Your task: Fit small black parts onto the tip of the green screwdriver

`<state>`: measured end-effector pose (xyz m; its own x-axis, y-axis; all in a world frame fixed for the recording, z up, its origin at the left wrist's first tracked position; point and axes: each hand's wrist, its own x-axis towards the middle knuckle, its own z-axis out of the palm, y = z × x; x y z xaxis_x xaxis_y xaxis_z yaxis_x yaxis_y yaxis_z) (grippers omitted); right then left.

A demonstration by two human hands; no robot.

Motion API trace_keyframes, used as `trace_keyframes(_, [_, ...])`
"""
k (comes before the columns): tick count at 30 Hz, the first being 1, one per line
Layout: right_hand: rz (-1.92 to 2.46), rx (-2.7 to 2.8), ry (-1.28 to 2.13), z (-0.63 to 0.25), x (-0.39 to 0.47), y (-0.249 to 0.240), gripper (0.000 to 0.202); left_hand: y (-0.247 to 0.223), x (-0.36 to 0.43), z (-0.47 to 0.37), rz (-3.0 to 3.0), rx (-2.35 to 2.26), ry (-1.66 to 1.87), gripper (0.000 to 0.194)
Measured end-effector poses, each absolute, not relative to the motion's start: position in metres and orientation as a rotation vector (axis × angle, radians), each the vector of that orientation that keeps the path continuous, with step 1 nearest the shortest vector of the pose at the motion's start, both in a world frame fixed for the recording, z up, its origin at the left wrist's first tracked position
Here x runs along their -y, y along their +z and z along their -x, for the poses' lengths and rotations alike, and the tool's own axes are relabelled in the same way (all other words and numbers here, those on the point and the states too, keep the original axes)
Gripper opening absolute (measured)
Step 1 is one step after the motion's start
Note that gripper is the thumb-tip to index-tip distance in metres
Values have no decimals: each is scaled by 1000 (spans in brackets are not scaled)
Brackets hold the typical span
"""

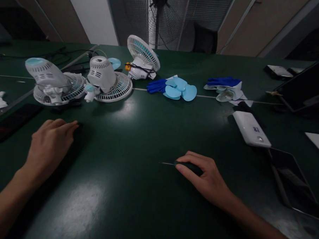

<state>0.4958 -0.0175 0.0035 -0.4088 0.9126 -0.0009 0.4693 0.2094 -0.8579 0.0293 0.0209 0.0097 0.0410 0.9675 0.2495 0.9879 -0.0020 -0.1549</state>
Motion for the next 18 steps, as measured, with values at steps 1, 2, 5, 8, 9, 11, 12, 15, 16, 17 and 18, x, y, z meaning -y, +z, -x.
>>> trace_keyframes(1, [1276,1970,1115,-496,17,3,16,10,-19,-32,2053,1953,-23,47])
trace_keyframes(2, [1273,1970,1114,-496,17,3,16,11,-18,-36,2066,1921,40,47])
trace_keyframes(5, [1265,1978,1107,-495,17,2,16,13,-16,-45,2073,1878,173,48])
trace_keyframes(8, [1271,1985,1115,-496,17,1,16,14,-16,-50,2043,1867,228,49])
trace_keyframes(9, [1275,1983,1121,-496,18,1,15,14,-16,-50,2037,1870,231,49])
trace_keyframes(11, [1283,1975,1133,-497,18,1,16,12,-17,-48,2042,1897,179,49])
trace_keyframes(12, [1285,1974,1135,-497,18,1,16,12,-18,-46,2044,1926,125,49])
trace_keyframes(15, [1276,1972,1128,-496,18,1,15,9,-21,-38,2000,2080,-192,47])
trace_keyframes(16, [1272,1972,1125,-495,18,1,15,8,-22,-34,1978,2155,-331,47])
trace_keyframes(17, [1269,1971,1123,-495,17,2,15,8,-24,-31,1954,2247,-469,46])
trace_keyframes(18, [1268,1970,1122,-495,17,2,16,7,-25,-28,1921,2354,-602,45])
